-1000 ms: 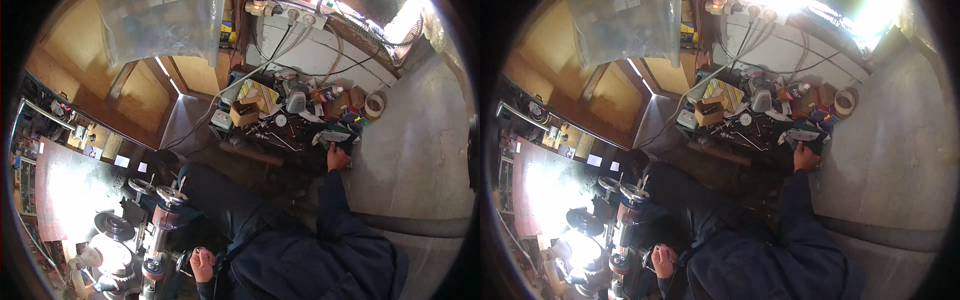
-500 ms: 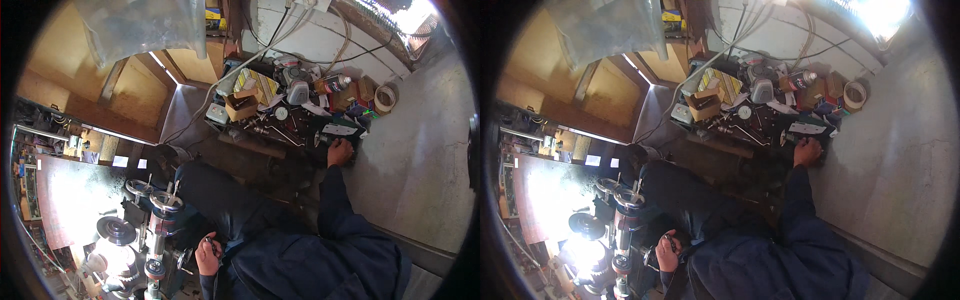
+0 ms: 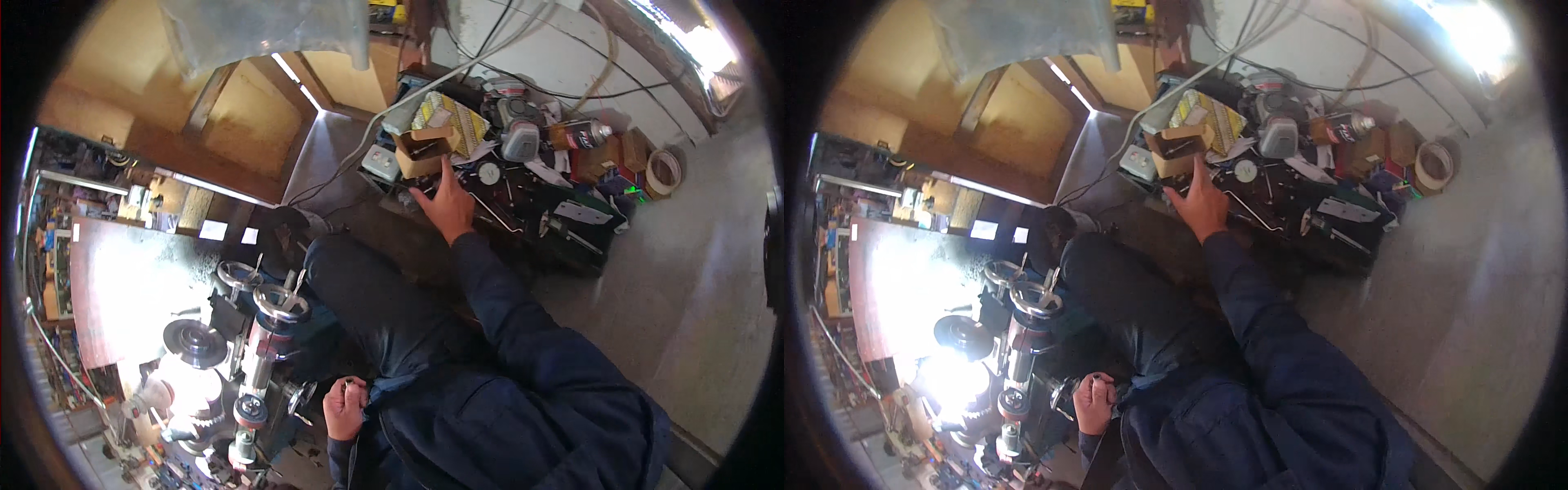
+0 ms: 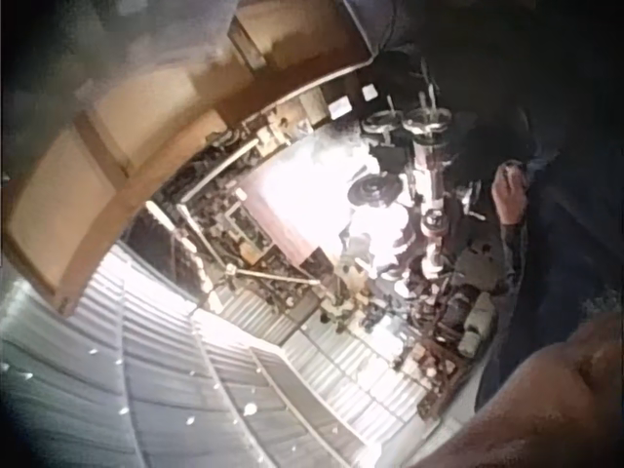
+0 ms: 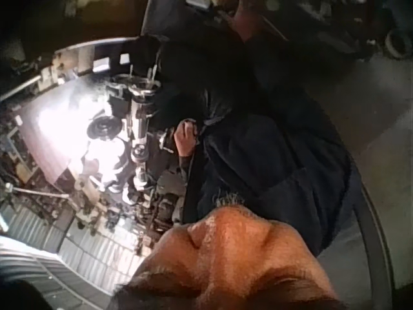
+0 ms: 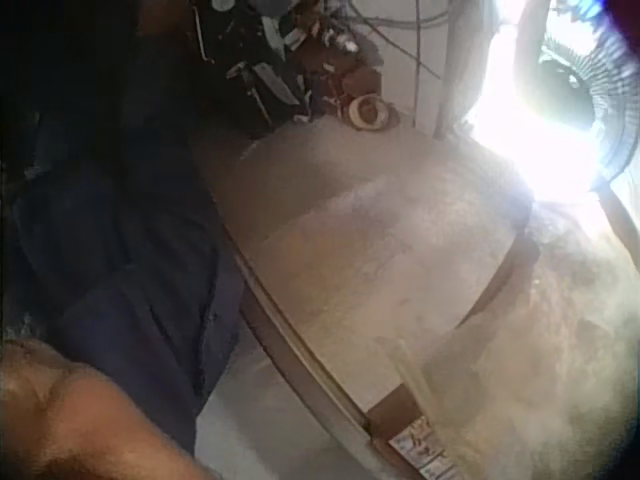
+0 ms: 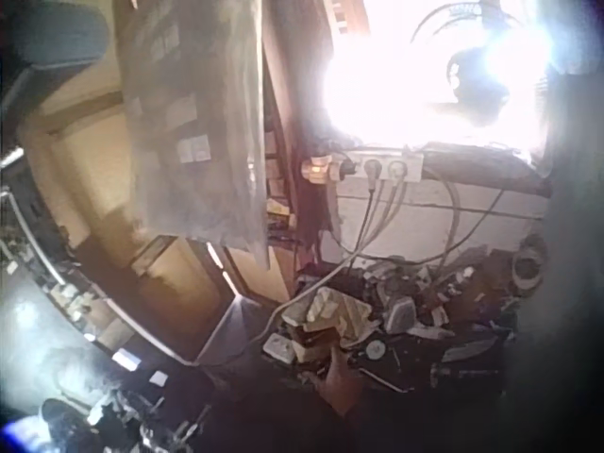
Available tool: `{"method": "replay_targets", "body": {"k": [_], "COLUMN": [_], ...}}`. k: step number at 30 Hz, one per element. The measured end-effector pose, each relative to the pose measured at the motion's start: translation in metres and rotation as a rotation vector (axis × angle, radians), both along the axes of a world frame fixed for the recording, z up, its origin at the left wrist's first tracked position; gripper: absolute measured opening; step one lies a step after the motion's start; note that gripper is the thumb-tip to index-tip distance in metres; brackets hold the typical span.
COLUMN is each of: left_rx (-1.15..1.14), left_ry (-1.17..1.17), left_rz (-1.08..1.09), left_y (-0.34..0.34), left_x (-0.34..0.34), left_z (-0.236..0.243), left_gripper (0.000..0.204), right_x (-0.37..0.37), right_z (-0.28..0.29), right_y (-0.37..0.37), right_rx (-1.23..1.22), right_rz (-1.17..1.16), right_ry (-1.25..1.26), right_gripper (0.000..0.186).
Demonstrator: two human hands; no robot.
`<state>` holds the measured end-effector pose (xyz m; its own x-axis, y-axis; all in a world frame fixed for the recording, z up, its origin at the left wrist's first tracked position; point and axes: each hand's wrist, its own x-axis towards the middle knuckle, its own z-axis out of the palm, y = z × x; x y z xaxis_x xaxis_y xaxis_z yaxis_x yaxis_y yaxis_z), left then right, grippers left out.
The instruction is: The person measures a metal part with a digital caliper, secures it into a grinding lathe, checks its alignment using a dial indicator, and operates the machine to grind the part.
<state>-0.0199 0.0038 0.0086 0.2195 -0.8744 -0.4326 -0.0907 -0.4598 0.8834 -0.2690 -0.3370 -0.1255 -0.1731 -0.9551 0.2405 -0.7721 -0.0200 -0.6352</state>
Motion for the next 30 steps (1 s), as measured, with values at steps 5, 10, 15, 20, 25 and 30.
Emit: {"method": "replay_targets", "body": {"k": [5, 10, 15, 20, 25, 30], "left_rx": [-0.036, -0.015, -0.060, -0.088, -0.110, -0.245], "left_ry": [0.101, 0.140, 0.101, 0.122, -0.229, 0.203], "left_rz": [0.064, 0.144, 0.116, 0.115, 0.086, 0.392], "left_y": [0.020, 0.031, 0.027, 0.025, 0.035, 0.026], "left_x": [-0.006, -0.011, -0.008, 0.001, 0.006, 0.001], "left_z": [0.001, -0.006, -0.015, -0.019, -0.010, -0.010], "left_gripper": [0.053, 0.037, 0.025, 0.019, 0.022, 0.026], "right_x": [0.006, -0.013, -0.064, -0.102, -0.030, 0.068], "right_z": [0.011, 0.049, 0.084, 0.057, 0.030, 0.098], "right_y": [-0.036, -0.058, -0.112, -0.135, -0.067, 0.106], "right_rx": [-0.143, -0.176, -0.300, -0.153, -0.269, -0.061], "right_rz": [0.069, 0.112, 0.042, 0.021, 0.127, 0.718], "right_ry": [0.184, 0.177, 0.310, 0.467, 0.081, -0.347], "right_gripper": [0.054, 0.030, 0.025, 0.033, 0.047, 0.025]}}
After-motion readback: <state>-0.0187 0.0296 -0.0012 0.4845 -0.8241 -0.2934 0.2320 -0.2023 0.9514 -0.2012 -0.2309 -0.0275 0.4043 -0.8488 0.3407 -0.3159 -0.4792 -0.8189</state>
